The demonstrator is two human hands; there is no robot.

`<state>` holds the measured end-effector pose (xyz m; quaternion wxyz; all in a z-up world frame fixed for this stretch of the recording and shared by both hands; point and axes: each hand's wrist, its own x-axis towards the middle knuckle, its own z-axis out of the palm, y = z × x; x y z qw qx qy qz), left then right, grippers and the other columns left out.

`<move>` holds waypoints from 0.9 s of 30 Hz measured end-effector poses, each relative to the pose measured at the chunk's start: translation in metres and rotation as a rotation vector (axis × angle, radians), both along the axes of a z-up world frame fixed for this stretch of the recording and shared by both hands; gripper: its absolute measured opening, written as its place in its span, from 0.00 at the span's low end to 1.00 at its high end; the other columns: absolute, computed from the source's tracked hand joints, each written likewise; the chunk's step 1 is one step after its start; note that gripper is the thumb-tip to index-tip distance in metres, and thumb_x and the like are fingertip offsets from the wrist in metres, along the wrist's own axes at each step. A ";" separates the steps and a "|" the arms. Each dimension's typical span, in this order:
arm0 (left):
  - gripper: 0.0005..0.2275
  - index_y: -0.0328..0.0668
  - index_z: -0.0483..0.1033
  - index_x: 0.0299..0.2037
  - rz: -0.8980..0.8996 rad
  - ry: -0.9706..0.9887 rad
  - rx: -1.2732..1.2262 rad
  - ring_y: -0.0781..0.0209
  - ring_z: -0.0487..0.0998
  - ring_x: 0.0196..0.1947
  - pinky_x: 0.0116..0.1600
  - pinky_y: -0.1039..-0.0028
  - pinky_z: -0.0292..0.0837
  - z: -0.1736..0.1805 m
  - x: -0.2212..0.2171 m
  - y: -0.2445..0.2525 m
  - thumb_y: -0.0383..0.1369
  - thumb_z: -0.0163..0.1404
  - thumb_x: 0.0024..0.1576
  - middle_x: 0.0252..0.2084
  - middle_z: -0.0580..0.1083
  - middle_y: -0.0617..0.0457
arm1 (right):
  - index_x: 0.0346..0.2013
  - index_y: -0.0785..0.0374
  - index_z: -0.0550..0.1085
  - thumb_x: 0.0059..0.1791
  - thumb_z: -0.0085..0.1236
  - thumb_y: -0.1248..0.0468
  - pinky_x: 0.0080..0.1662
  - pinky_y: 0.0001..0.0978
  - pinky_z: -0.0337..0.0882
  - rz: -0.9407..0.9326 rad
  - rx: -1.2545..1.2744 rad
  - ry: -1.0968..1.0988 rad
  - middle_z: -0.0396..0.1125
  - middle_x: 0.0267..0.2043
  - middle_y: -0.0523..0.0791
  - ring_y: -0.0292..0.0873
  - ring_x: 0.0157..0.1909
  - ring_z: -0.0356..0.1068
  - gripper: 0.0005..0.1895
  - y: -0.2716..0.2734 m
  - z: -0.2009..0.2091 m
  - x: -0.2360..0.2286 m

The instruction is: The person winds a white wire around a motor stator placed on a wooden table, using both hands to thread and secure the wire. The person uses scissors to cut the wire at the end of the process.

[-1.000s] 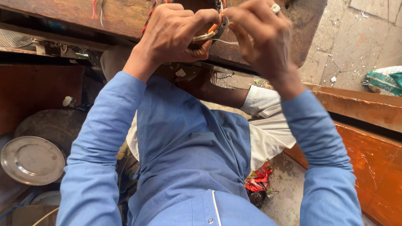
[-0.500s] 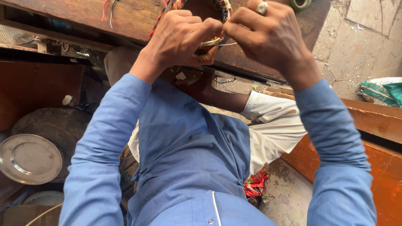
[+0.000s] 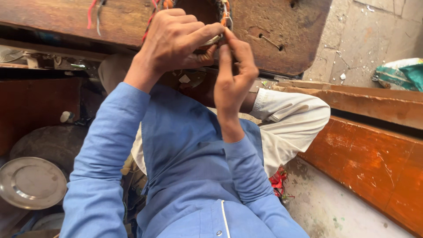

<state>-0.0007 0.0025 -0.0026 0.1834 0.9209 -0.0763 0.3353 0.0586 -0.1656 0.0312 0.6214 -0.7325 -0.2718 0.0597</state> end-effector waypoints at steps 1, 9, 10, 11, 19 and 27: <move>0.15 0.45 0.76 0.53 -0.003 -0.001 -0.001 0.61 0.74 0.31 0.39 0.70 0.66 -0.001 0.000 0.000 0.42 0.62 0.64 0.30 0.72 0.60 | 0.60 0.68 0.75 0.60 0.48 0.75 0.57 0.24 0.71 0.024 0.027 0.028 0.71 0.50 0.43 0.35 0.52 0.72 0.14 -0.003 -0.002 -0.005; 0.16 0.44 0.76 0.56 -0.011 -0.008 -0.010 0.62 0.74 0.32 0.40 0.71 0.66 -0.003 -0.003 0.000 0.42 0.61 0.64 0.30 0.73 0.60 | 0.64 0.66 0.72 0.59 0.49 0.79 0.59 0.21 0.66 0.112 0.107 0.197 0.65 0.53 0.42 0.32 0.54 0.66 0.20 -0.017 -0.014 -0.014; 0.16 0.43 0.76 0.56 -0.013 -0.005 0.001 0.63 0.73 0.32 0.40 0.71 0.66 -0.003 -0.002 0.000 0.41 0.61 0.64 0.30 0.73 0.60 | 0.63 0.66 0.72 0.58 0.50 0.79 0.59 0.20 0.66 0.119 0.095 0.171 0.66 0.53 0.41 0.31 0.54 0.66 0.19 -0.018 -0.014 -0.012; 0.16 0.43 0.76 0.56 -0.012 -0.008 -0.011 0.63 0.73 0.32 0.40 0.71 0.66 -0.002 -0.002 0.000 0.42 0.61 0.64 0.31 0.74 0.60 | 0.64 0.65 0.72 0.58 0.51 0.79 0.56 0.19 0.64 0.123 0.070 0.183 0.65 0.52 0.41 0.30 0.52 0.65 0.20 -0.020 -0.013 -0.010; 0.18 0.42 0.75 0.56 -0.024 0.005 -0.013 0.63 0.72 0.31 0.40 0.70 0.65 0.001 -0.002 -0.002 0.43 0.63 0.63 0.29 0.71 0.60 | 0.61 0.63 0.74 0.57 0.52 0.78 0.38 0.16 0.60 0.136 0.072 0.179 0.67 0.54 0.40 0.27 0.39 0.62 0.19 -0.022 -0.012 0.009; 0.14 0.48 0.77 0.54 -0.004 0.026 0.045 0.62 0.71 0.29 0.36 0.70 0.64 0.005 0.000 -0.002 0.36 0.64 0.61 0.28 0.69 0.60 | 0.59 0.64 0.76 0.56 0.52 0.75 0.46 0.18 0.66 0.096 -0.046 -0.045 0.69 0.50 0.41 0.30 0.46 0.66 0.17 -0.022 -0.004 0.008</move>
